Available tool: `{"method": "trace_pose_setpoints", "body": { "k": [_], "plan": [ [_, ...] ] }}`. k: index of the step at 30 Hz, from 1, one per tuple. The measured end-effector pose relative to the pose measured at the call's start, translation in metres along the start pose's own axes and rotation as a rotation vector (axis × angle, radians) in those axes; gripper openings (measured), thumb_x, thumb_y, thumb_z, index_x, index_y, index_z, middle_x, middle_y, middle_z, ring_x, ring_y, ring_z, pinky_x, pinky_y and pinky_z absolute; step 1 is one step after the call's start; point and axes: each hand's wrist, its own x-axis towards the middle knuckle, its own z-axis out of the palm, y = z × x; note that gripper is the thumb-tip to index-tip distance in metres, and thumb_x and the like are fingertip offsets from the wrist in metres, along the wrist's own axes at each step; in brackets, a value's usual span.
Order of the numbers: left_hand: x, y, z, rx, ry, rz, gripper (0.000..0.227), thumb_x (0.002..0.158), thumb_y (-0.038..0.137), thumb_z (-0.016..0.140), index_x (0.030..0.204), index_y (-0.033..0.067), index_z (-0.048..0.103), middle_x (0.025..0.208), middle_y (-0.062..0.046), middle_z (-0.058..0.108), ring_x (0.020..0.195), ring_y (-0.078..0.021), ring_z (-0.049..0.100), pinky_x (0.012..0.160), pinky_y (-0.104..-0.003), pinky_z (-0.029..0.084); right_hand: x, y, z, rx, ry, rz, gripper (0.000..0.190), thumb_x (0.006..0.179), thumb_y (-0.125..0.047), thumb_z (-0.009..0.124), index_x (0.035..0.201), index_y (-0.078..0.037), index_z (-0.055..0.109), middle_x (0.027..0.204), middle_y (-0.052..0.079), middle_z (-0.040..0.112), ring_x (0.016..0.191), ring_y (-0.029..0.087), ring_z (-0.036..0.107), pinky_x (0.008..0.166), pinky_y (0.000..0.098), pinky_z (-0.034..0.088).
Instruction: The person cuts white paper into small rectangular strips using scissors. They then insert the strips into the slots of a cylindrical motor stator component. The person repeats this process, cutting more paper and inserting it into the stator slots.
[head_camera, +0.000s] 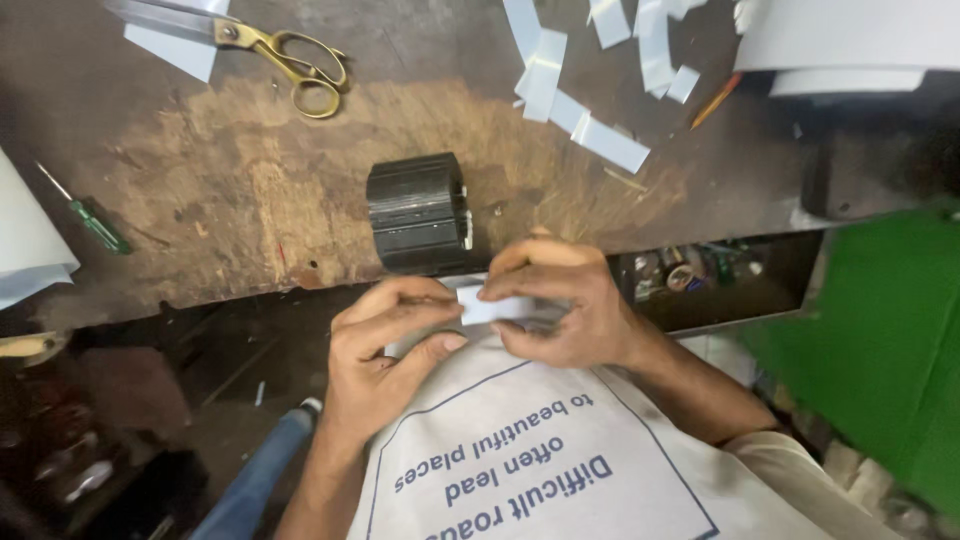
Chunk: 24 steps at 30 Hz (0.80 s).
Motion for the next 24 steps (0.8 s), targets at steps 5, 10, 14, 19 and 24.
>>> {"method": "trace_pose_setpoints", "body": {
  "k": [5,10,14,19,24],
  "plan": [
    [0.008,-0.006,0.010,-0.007,-0.086,-0.101,0.024,0.078,0.003,0.083,0.101,-0.0011,0.078,0.103,-0.013,0.074,0.095,-0.0209,0.074,0.082,-0.029,0.058,-0.019,0.011,0.012,0.112,0.032,0.093,0.030,0.072,-0.005,0.082,0.101,-0.004,0.076,0.103,0.008,0.072,0.092,0.018,0.071,0.077,0.0302,0.056],
    [0.010,-0.010,0.021,0.036,-0.090,-0.137,0.018,0.080,0.002,0.081,0.098,-0.0004,0.077,0.099,-0.012,0.075,0.090,-0.0207,0.075,0.078,-0.028,0.059,-0.032,0.022,0.012,0.190,0.048,0.118,0.024,0.073,-0.004,0.081,0.096,-0.004,0.076,0.103,0.008,0.072,0.093,0.019,0.071,0.078,0.0313,0.056],
    [0.012,-0.010,0.028,0.116,-0.065,-0.145,0.011,0.082,0.002,0.082,0.091,-0.0004,0.077,0.092,-0.011,0.075,0.080,-0.0185,0.075,0.069,-0.026,0.057,-0.035,0.024,0.017,0.212,0.077,0.147,0.017,0.074,-0.002,0.080,0.090,-0.003,0.075,0.101,0.009,0.073,0.090,0.019,0.071,0.077,0.0306,0.055],
    [0.014,-0.008,0.033,0.159,-0.022,0.009,0.009,0.085,0.002,0.081,0.092,-0.0010,0.075,0.093,-0.011,0.074,0.081,-0.0205,0.073,0.070,-0.028,0.056,-0.035,0.021,0.016,0.167,0.142,0.130,0.015,0.075,-0.001,0.084,0.087,-0.003,0.075,0.102,0.009,0.075,0.090,0.020,0.069,0.080,0.0332,0.051],
    [0.008,-0.017,0.034,0.172,-0.019,0.018,0.013,0.085,0.005,0.082,0.094,-0.0012,0.076,0.097,-0.012,0.073,0.090,-0.0226,0.072,0.080,-0.032,0.057,-0.037,0.030,0.020,0.201,0.164,0.144,0.013,0.080,-0.002,0.085,0.088,-0.003,0.076,0.101,0.009,0.076,0.094,0.018,0.073,0.084,0.0329,0.053]
  ]
}}
